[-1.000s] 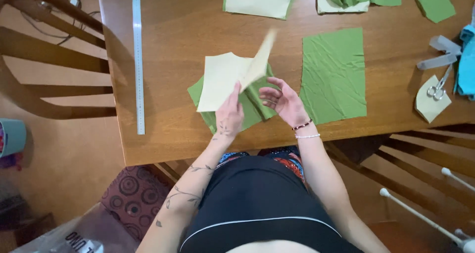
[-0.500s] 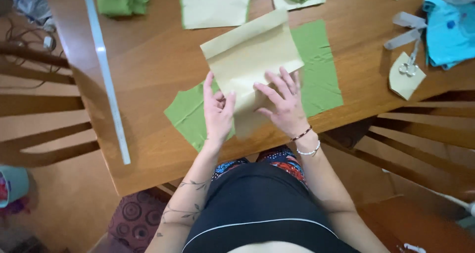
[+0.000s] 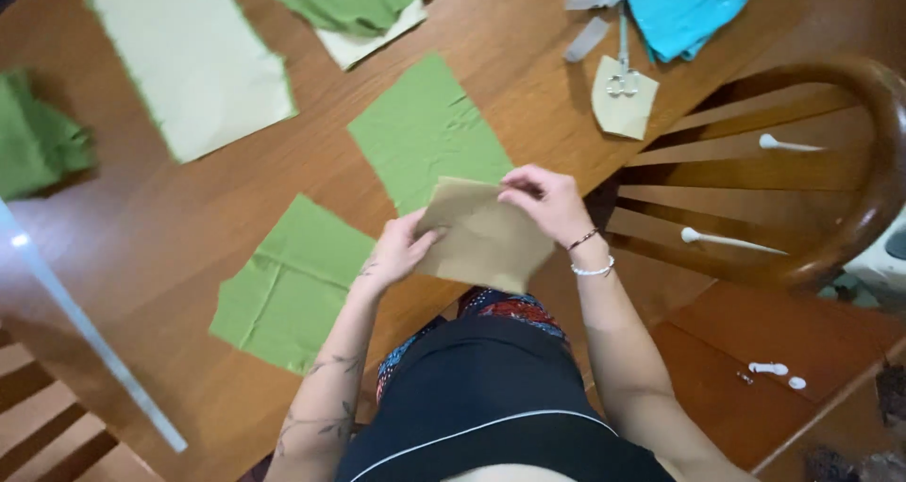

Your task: Arranging green fabric pieces on a table and pinning a paper pattern to one of them.

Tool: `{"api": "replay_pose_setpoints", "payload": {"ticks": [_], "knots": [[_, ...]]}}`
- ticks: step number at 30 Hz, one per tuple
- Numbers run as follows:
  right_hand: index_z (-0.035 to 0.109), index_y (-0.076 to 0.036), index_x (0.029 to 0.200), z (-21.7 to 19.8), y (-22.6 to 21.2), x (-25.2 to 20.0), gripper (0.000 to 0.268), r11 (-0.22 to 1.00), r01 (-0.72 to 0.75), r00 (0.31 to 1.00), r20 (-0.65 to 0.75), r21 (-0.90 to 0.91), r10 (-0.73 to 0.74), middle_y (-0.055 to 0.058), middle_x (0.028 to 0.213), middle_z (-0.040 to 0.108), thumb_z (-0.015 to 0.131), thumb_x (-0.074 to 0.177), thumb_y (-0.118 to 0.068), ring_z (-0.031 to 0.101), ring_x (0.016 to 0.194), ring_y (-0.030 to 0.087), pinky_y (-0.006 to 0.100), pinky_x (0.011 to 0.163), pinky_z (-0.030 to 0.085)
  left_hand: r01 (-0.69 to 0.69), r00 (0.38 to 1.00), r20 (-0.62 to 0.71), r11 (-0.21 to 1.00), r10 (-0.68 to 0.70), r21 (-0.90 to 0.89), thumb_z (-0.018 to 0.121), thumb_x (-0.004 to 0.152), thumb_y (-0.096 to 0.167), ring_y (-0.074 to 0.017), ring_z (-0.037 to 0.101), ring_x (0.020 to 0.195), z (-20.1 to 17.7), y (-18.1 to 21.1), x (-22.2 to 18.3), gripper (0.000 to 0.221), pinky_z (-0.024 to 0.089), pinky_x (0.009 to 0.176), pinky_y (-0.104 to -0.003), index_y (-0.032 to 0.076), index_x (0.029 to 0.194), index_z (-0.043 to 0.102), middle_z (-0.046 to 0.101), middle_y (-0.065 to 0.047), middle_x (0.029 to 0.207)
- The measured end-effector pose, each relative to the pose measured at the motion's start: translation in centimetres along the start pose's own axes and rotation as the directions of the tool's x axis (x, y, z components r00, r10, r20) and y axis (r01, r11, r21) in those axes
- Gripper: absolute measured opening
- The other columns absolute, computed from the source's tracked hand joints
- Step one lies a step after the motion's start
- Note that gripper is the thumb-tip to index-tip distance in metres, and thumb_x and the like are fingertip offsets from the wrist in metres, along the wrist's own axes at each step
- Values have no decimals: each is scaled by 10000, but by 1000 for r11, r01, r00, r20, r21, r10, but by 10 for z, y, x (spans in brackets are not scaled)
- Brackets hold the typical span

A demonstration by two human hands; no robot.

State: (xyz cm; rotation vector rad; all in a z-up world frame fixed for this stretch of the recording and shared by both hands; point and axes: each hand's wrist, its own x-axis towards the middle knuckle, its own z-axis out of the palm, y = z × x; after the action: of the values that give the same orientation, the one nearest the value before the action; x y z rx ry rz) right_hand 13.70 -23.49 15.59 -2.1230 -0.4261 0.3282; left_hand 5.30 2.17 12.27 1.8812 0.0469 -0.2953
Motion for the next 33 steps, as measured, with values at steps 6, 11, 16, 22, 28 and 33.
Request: {"api": "replay_pose_setpoints", "payload": {"ticks": [6,11,16,22,28,33], "knots": [[695,-288,1161,-75,214,-24,361,777,-627,704,-389,53,594,-1,1019,743,807,862,-456,709,977,205,375,876,552,374,917,130,927,-376,40,773,845,455,-303,635,1115,125,-108,117,620,506,964,-454,112,1312,552,671,-146,1178],[634,-341,1161,-118,300,-16,448,653,-755,497,-603,55,625,-105,990,717,869,815,-500,709,888,106,326,822,561,440,873,155,883,-463,161,750,885,306,-509,577,1237,174,-57,176,773,448,1058,-620,181,1522,330,595,-303,1320],[661,-215,1059,-135,245,15,239,811,-546,714,-623,-211,318,26,1016,588,814,901,-307,665,982,270,403,898,526,517,833,145,845,-534,140,687,954,242,-488,563,1279,207,-14,231,882,423,1075,-614,372,1592,92,561,-312,1354],[675,-125,1053,-104,222,-2,182,829,-515,721,-633,-219,281,93,1123,545,759,938,-238,571,1121,336,451,1012,439,459,879,110,885,-465,70,679,950,191,-499,594,1236,236,19,267,891,461,1065,-576,313,1599,80,597,-358,1294],[721,-189,1119,-78,224,-3,245,720,-514,825,-498,-466,266,101,1133,652,697,944,-358,635,1107,329,492,922,493,384,923,36,923,-384,6,623,979,130,-515,608,1204,228,68,280,831,482,1057,-593,267,1596,83,616,-381,1249],[651,-193,1292,-80,225,6,404,731,-551,824,-404,-404,398,133,1359,580,675,952,-411,553,1283,346,525,1093,386,40,994,-111,887,12,459,635,898,205,-392,620,1126,248,27,282,733,520,922,-489,191,1537,277,582,-239,1262]]}}
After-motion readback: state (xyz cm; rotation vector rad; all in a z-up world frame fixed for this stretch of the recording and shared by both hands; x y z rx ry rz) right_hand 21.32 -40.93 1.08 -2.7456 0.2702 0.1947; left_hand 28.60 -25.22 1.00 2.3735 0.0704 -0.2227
